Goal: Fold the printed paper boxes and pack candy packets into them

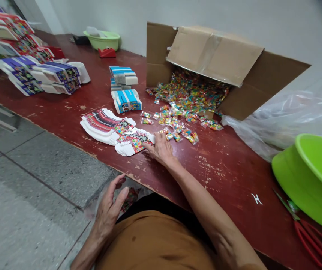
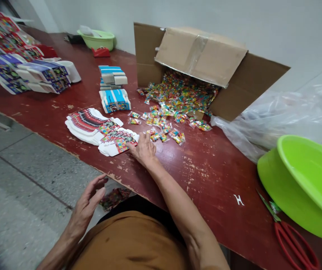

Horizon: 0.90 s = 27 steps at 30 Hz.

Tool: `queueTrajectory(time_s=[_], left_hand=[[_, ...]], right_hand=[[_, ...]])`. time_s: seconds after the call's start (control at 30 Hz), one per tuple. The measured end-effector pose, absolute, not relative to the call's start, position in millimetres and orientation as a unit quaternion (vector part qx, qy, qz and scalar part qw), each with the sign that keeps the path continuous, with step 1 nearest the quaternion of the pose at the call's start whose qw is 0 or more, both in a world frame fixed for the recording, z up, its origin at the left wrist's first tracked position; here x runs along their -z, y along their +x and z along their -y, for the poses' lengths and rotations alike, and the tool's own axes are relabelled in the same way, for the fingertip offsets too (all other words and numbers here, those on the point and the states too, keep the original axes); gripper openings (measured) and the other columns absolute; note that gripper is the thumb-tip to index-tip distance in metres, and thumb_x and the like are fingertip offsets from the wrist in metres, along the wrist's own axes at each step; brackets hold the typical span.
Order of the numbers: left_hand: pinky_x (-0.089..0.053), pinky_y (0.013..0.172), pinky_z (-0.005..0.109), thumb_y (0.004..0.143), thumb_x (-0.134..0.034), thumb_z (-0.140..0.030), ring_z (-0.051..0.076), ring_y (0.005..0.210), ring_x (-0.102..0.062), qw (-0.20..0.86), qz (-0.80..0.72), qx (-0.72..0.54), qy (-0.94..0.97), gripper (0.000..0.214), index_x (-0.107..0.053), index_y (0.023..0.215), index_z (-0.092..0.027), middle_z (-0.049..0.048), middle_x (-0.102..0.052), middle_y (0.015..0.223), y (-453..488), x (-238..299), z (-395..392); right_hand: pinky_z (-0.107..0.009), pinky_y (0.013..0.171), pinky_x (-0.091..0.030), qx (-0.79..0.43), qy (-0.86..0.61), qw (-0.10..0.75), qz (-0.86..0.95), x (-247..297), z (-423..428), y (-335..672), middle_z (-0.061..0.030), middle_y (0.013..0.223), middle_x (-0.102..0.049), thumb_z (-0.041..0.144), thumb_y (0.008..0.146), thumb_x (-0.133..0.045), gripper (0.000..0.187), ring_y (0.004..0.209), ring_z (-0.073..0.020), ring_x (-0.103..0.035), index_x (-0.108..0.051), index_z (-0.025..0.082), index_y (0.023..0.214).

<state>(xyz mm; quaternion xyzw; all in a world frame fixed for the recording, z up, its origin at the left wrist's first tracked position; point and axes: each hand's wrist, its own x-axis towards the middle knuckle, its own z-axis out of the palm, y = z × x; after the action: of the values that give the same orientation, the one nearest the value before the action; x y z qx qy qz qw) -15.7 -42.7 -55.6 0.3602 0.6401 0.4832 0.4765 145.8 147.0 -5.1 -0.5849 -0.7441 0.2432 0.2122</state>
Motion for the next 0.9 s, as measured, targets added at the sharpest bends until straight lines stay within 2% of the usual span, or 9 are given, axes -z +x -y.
queueTrajectory(time_s=[0.1,0.2,0.33,0.43,0.5,0.57,0.7,0.8,0.9], left_hand=[[-0.046,0.1,0.042,0.084,-0.067,-0.057,0.032,0.114,-0.062,0.364,-0.697,-0.471,0.4,0.051,-0.068,0.122,-0.022,0.0109,-0.072,0.119,-21,58,40],[-0.048,0.096,0.042,0.086,-0.065,-0.052,0.028,0.103,-0.066,0.289,-0.695,-0.498,0.43,0.044,-0.067,0.118,-0.021,0.0104,-0.073,0.114,-21,52,29],[-0.05,0.094,0.039,0.09,-0.065,-0.038,0.024,0.1,-0.064,0.137,-0.66,-0.551,0.492,0.039,-0.065,0.124,-0.02,0.0118,-0.07,0.121,-25,32,6],[-0.048,0.098,0.041,0.087,-0.069,-0.036,0.026,0.106,-0.062,0.059,-0.638,-0.575,0.509,0.043,-0.066,0.126,-0.018,0.0141,-0.067,0.125,-31,11,-10],[-0.047,0.103,0.04,0.087,-0.07,-0.039,0.027,0.112,-0.062,0.123,-0.617,-0.592,0.503,0.044,-0.068,0.126,-0.019,0.0129,-0.069,0.126,-35,-3,-15],[-0.048,0.102,0.039,0.088,-0.069,-0.046,0.028,0.114,-0.065,0.327,-0.577,-0.568,0.487,0.045,-0.07,0.124,-0.02,0.0118,-0.073,0.122,-34,-14,-17],[-0.056,0.085,0.039,0.08,-0.075,-0.055,0.032,0.098,-0.074,0.73,-0.427,-0.356,0.398,0.055,-0.072,0.12,-0.016,0.0159,-0.079,0.109,-15,-22,-12],[-0.058,0.077,0.036,0.072,-0.085,-0.051,0.027,0.078,-0.077,0.816,-0.342,-0.307,0.351,0.054,-0.074,0.111,-0.015,0.012,-0.08,0.09,2,-20,-5],[-0.059,0.076,0.033,0.066,-0.091,-0.044,0.024,0.073,-0.077,0.813,-0.334,-0.341,0.333,0.049,-0.076,0.103,-0.014,0.0078,-0.079,0.08,13,-18,0]], right_hand=[[-0.047,0.094,-0.051,-0.229,-0.624,0.163,0.729,8,-149,139,-0.0193,0.138,-0.051,0.051,0.086,-0.075,0.054,0.118,-0.0343,-0.063,-0.058,0.019,0.126],[-0.043,0.091,-0.051,-0.246,-0.648,0.22,0.687,17,-153,139,-0.0125,0.129,-0.057,0.045,0.078,-0.082,0.051,0.112,-0.0294,-0.063,-0.059,0.021,0.117],[-0.034,0.081,-0.05,-0.436,-0.586,0.358,0.582,24,-164,152,-0.001,0.091,-0.065,0.039,0.077,-0.078,0.028,0.086,-0.0195,-0.063,-0.06,0.021,0.088],[-0.028,0.069,-0.049,-0.54,-0.502,0.376,0.561,15,-162,169,0.0023,0.076,-0.064,0.041,0.075,-0.077,0.029,0.07,-0.0147,-0.06,-0.058,0.02,0.081],[-0.026,0.065,-0.047,-0.599,-0.431,0.369,0.566,4,-153,182,0.0027,0.075,-0.065,0.04,0.072,-0.08,0.03,0.066,-0.0126,-0.059,-0.061,0.02,0.082],[-0.025,0.066,-0.047,-0.658,-0.343,0.359,0.566,-7,-141,191,0.0028,0.076,-0.066,0.039,0.071,-0.083,0.03,0.067,-0.0112,-0.058,-0.064,0.02,0.083],[-0.024,0.072,-0.049,-0.713,-0.222,0.306,0.59,-26,-121,195,0.0021,0.081,-0.067,0.038,0.077,-0.084,0.028,0.072,-0.0104,-0.06,-0.066,0.019,0.086],[-0.024,0.073,-0.05,-0.726,-0.174,0.275,0.606,-32,-114,192,0.0021,0.083,-0.067,0.039,0.081,-0.082,0.027,0.074,-0.0102,-0.061,-0.066,0.019,0.088],[-0.025,0.074,-0.051,-0.728,-0.165,0.283,0.602,-34,-110,189,0.0024,0.083,-0.066,0.042,0.083,-0.08,0.029,0.074,-0.0104,-0.061,-0.065,0.019,0.09]])
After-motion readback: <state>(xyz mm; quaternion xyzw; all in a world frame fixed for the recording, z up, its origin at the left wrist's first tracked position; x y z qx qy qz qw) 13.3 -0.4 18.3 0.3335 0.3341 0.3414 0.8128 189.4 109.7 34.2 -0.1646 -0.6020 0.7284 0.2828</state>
